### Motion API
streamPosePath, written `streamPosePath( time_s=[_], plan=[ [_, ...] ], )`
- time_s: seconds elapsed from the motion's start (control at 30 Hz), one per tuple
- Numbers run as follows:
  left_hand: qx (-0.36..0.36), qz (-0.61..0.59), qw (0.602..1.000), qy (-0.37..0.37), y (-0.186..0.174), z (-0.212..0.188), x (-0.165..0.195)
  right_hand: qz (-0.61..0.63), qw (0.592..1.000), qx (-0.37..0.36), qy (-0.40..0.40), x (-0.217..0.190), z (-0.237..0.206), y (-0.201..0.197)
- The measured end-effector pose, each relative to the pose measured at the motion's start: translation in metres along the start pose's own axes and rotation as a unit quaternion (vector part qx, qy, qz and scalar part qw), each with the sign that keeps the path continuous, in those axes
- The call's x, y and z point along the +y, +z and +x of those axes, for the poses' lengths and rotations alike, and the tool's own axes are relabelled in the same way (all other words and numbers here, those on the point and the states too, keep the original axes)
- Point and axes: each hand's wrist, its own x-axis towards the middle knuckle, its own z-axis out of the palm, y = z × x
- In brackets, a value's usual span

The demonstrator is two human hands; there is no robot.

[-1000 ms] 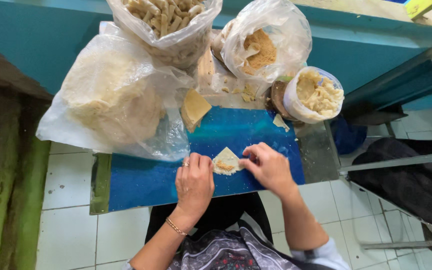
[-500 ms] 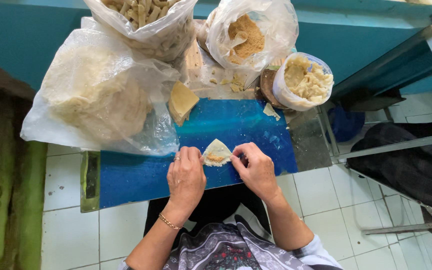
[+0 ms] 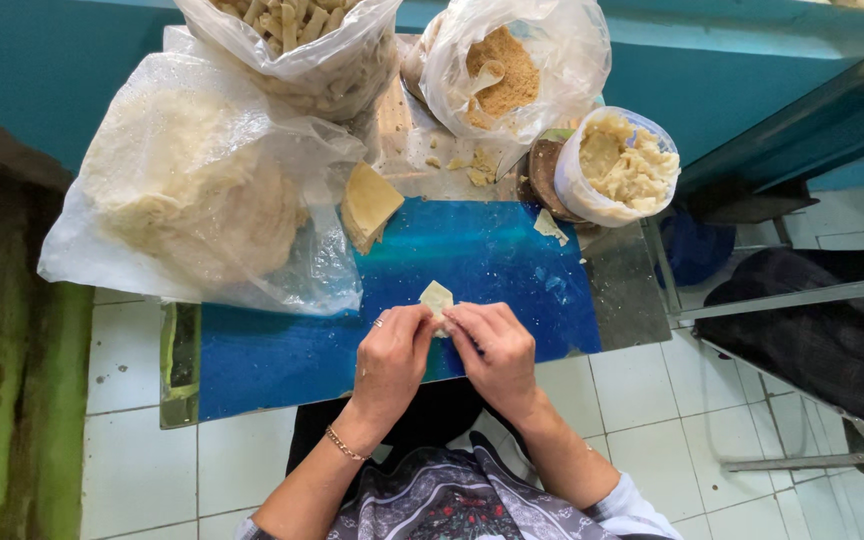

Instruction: The person sits at a small table and folds thin square dough wrappers one at a time, pressing each fold closed and placing the folded piece on the table in a row. They occasionally reach into a plastic bag to take a new wrapper and place finished folded pieces in a container.

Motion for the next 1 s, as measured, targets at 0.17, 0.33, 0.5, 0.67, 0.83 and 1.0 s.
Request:
streamPosePath(
  time_s=[0.17, 0.33, 0.5, 0.67, 0.83, 1.0],
  plan=[
    [-0.076, 0.036, 0.996, 0.039, -0.009, -0.004, -0.003, 0.053, 0.998, -0.043, 0.016, -0.003, -0.003, -0.004],
    [-0.077, 0.058, 0.990, 0.104, -0.012, -0.002, -0.015, 0.029, 0.994, -0.093, -0.055, 0.008, -0.001, -0.007],
    [-0.084, 0.045, 0.995, 0.040, -0.001, 0.005, -0.024, 0.039, 0.993, -0.090, -0.063, 0.018, 0.005, 0.005],
    [-0.091, 0.016, 0.996, -0.023, 0.003, 0.007, -0.021, 0.109, 0.975, -0.167, 0.098, 0.029, 0.019, 0.006],
    [-0.088, 0.049, 0.995, -0.024, 0.003, 0.008, -0.018, 0.091, 0.976, -0.150, 0.126, 0.021, 0.018, 0.002],
    [-0.112, 0.037, 0.991, -0.064, 0.006, 0.017, -0.026, -0.068, 0.995, -0.028, -0.062, -0.004, 0.000, 0.001]
  ],
)
